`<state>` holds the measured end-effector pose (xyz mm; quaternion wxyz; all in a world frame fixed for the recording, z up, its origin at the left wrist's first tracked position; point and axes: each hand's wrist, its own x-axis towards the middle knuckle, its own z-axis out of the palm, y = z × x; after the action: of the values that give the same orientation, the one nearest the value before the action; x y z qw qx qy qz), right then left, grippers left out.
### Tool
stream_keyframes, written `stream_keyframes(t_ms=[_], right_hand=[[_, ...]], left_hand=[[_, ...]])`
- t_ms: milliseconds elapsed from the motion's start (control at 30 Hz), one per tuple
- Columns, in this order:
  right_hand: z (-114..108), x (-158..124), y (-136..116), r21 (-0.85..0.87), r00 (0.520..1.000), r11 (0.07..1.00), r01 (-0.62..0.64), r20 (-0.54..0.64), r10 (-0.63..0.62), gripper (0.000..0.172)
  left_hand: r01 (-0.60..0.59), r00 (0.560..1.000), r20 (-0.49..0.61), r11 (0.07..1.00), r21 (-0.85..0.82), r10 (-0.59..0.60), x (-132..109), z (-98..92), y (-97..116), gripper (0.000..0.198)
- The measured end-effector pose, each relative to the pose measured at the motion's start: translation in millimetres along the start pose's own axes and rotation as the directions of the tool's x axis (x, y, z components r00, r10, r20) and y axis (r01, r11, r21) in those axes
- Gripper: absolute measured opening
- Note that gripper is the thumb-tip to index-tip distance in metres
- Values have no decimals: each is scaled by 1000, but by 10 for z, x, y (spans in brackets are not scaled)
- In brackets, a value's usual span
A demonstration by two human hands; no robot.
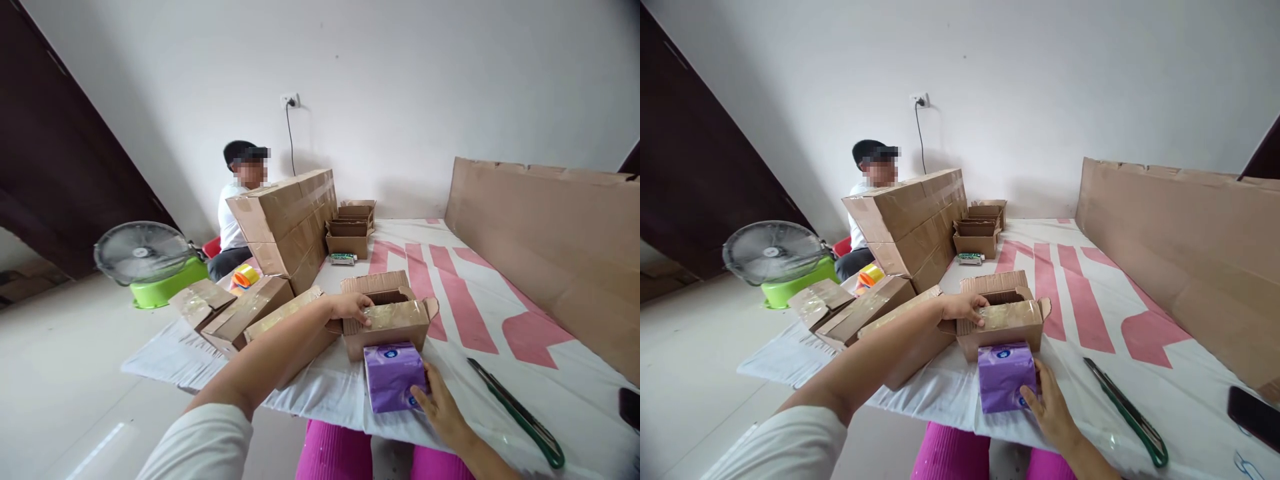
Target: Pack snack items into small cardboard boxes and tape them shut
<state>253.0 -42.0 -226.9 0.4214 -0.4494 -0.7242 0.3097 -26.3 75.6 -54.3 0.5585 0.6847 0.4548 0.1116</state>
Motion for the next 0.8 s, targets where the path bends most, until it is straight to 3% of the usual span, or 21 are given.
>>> stream_keyframes(t_ms=[100,167,233,333,433,600,800], right_hand=[[-72,40,-80,-78,991,996,43,-120,-53,45],[-167,141,-227,-212,956,967,143,-222,-190,38],[-277,300,-429,-346,895,894,284,-238,-377,33],[-398,623,-750,-471,816,744,474,-84,-573,34],[-433,972,-967,-507,786,649,567,97,-611,35],[-406,1338,-1045,-453,768,629,631,250,-590,29],[-355,1373,-1058,-414,732,611,675,269,-626,16]], left_hand=[[6,1000,20,999,-52,-5,13,-3,-30,47],[8,1000,31,997,-76,-5,28,-5,-46,47],[8,999,46,995,-99,-4,40,-4,-57,45],[10,998,66,991,-135,-1,48,2,-64,44],[1,998,70,987,-159,11,45,11,-63,42],[-28,998,54,985,-168,38,31,22,-71,39],[-39,996,66,983,-177,52,29,42,-99,41]])
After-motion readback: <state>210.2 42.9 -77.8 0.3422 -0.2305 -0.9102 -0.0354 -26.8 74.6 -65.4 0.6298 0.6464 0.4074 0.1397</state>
